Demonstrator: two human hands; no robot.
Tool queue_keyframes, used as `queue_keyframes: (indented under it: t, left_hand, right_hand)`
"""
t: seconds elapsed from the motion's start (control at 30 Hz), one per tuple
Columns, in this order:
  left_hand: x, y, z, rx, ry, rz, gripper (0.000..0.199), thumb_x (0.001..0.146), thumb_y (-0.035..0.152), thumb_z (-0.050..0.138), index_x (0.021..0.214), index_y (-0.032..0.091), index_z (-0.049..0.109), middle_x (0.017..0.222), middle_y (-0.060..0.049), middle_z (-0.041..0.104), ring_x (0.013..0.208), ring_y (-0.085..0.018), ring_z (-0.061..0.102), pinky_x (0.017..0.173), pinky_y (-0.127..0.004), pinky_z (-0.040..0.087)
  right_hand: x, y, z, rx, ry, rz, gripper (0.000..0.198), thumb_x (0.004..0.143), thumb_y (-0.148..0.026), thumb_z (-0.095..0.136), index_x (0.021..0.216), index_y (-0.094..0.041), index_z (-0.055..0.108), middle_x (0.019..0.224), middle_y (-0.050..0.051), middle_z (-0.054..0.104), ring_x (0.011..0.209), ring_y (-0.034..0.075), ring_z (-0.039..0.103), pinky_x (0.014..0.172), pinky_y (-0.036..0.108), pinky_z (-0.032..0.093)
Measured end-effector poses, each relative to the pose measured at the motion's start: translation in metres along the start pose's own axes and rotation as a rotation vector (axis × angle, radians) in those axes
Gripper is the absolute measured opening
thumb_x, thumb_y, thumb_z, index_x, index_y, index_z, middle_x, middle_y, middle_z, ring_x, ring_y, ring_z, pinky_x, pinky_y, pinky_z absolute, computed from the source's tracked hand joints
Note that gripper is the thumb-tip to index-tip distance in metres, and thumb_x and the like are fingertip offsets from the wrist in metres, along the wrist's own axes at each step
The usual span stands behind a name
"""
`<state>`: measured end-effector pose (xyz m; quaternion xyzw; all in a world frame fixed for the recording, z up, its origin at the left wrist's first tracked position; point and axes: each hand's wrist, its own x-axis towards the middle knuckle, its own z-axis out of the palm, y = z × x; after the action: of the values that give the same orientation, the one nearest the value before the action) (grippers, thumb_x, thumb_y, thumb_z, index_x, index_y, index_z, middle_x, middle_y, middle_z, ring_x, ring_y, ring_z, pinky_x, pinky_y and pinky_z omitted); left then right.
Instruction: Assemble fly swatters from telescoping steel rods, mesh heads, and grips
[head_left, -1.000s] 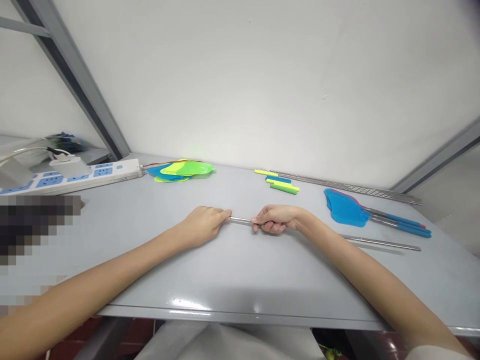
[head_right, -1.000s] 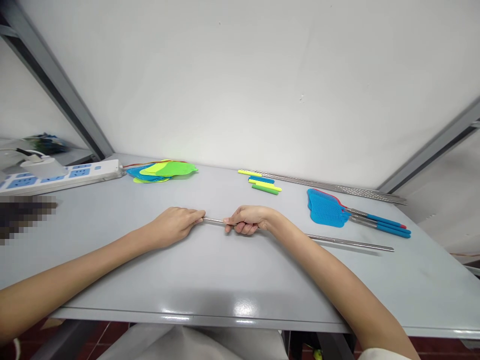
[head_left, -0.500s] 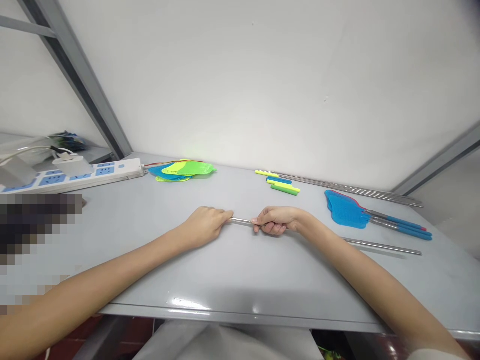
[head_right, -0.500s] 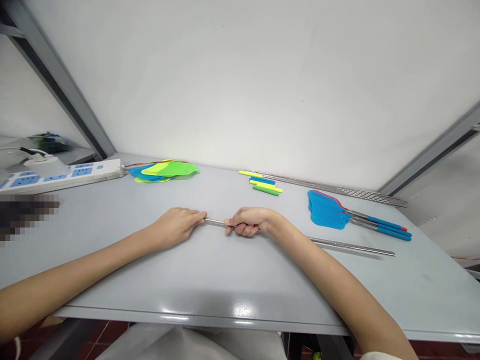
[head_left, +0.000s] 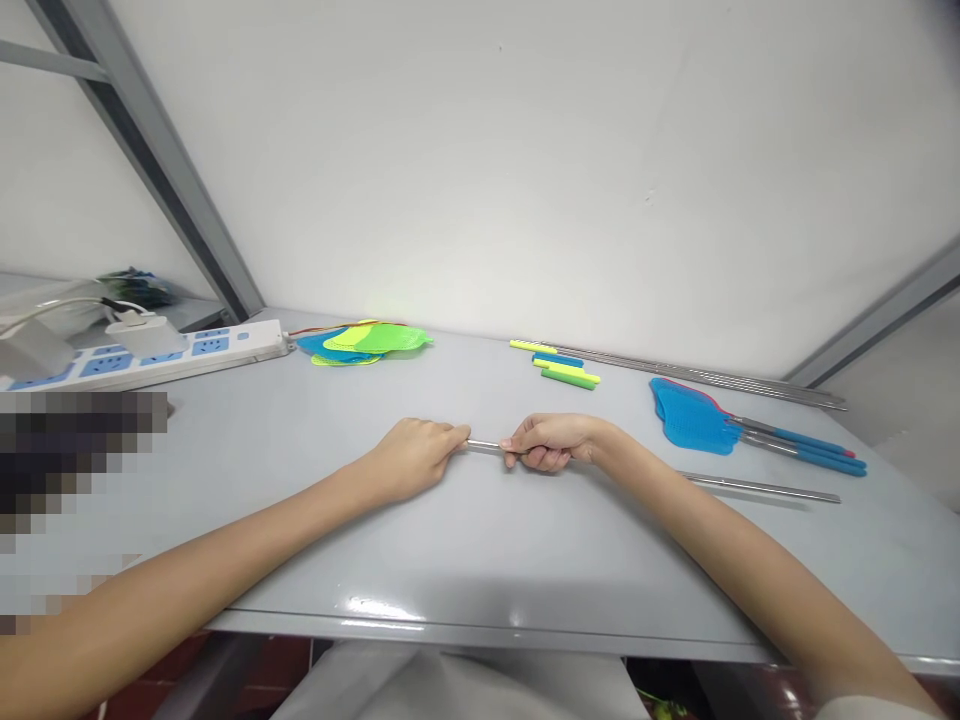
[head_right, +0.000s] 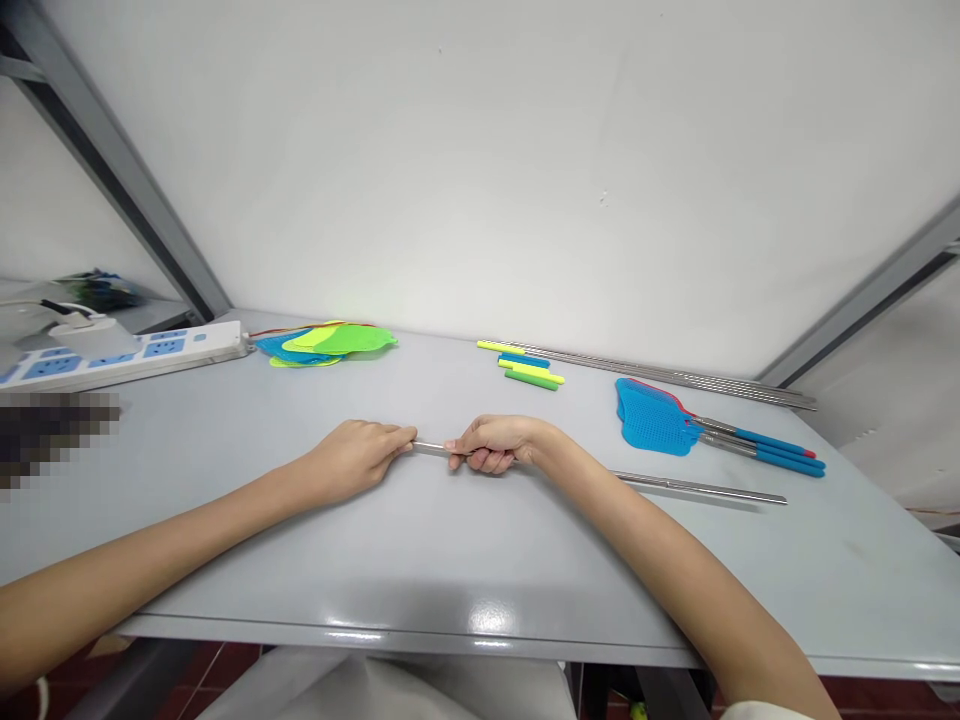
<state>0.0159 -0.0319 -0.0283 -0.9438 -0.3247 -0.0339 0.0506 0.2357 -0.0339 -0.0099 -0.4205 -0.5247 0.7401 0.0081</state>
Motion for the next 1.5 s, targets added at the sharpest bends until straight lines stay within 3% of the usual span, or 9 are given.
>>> queue_keyframes:
  t: [0.3, 0.63, 0.87, 1.2, 1.5]
  left_hand:
    - [0.002, -0.004, -0.013, -0.059, -0.021, -0.027, 0.023, 0.083, 0.026, 0.025, 0.073, 0.020, 0.045, 0.069, -0.001, 0.055, 0.060, -0.014, 0.050, 0.050, -0.025, 0.027]
    - [0.007, 0.014, -0.010, -0.289, 0.050, 0.051, 0.027, 0.085, 0.029, 0.022, 0.086, 0.020, 0.048, 0.079, -0.001, 0.050, 0.071, -0.012, 0.048, 0.062, -0.023, 0.033]
    - [0.005, 0.011, -0.009, -0.296, -0.003, 0.048, 0.025, 0.085, 0.029, 0.023, 0.089, 0.023, 0.046, 0.081, 0.001, 0.052, 0.068, -0.011, 0.049, 0.054, -0.021, 0.031]
    - [0.007, 0.006, -0.009, -0.276, -0.004, 0.069, 0.028, 0.086, 0.034, 0.021, 0.075, 0.020, 0.043, 0.071, 0.004, 0.053, 0.062, -0.009, 0.048, 0.052, -0.020, 0.028]
    - [0.007, 0.005, -0.010, -0.220, -0.040, 0.061, 0.031, 0.086, 0.035, 0.018, 0.072, 0.020, 0.041, 0.062, 0.004, 0.052, 0.053, -0.010, 0.047, 0.048, -0.021, 0.025]
  right_hand:
    - [0.002, 0.001, 0.002, 0.032, 0.013, -0.075, 0.031, 0.072, -0.039, 0.051, 0.080, -0.009, 0.052, 0.049, -0.008, 0.022, 0.036, 0.000, 0.015, 0.029, 0.013, 0.013]
    - [0.007, 0.002, 0.005, -0.022, 0.021, -0.140, 0.034, 0.071, -0.042, 0.051, 0.080, -0.009, 0.055, 0.050, -0.008, 0.022, 0.037, 0.000, 0.016, 0.030, 0.014, 0.013]
    - [0.007, 0.003, 0.002, -0.064, -0.032, -0.133, 0.037, 0.072, -0.044, 0.048, 0.081, -0.009, 0.055, 0.050, -0.007, 0.022, 0.037, 0.001, 0.014, 0.031, 0.014, 0.013]
    - [0.006, 0.002, 0.003, -0.040, -0.018, -0.124, 0.035, 0.074, -0.042, 0.047, 0.081, -0.009, 0.054, 0.050, -0.007, 0.023, 0.037, 0.001, 0.015, 0.030, 0.014, 0.013]
    - [0.005, -0.001, 0.007, -0.031, -0.016, -0.124, 0.033, 0.073, -0.040, 0.048, 0.084, -0.009, 0.054, 0.051, -0.007, 0.032, 0.035, 0.000, 0.020, 0.029, 0.014, 0.015]
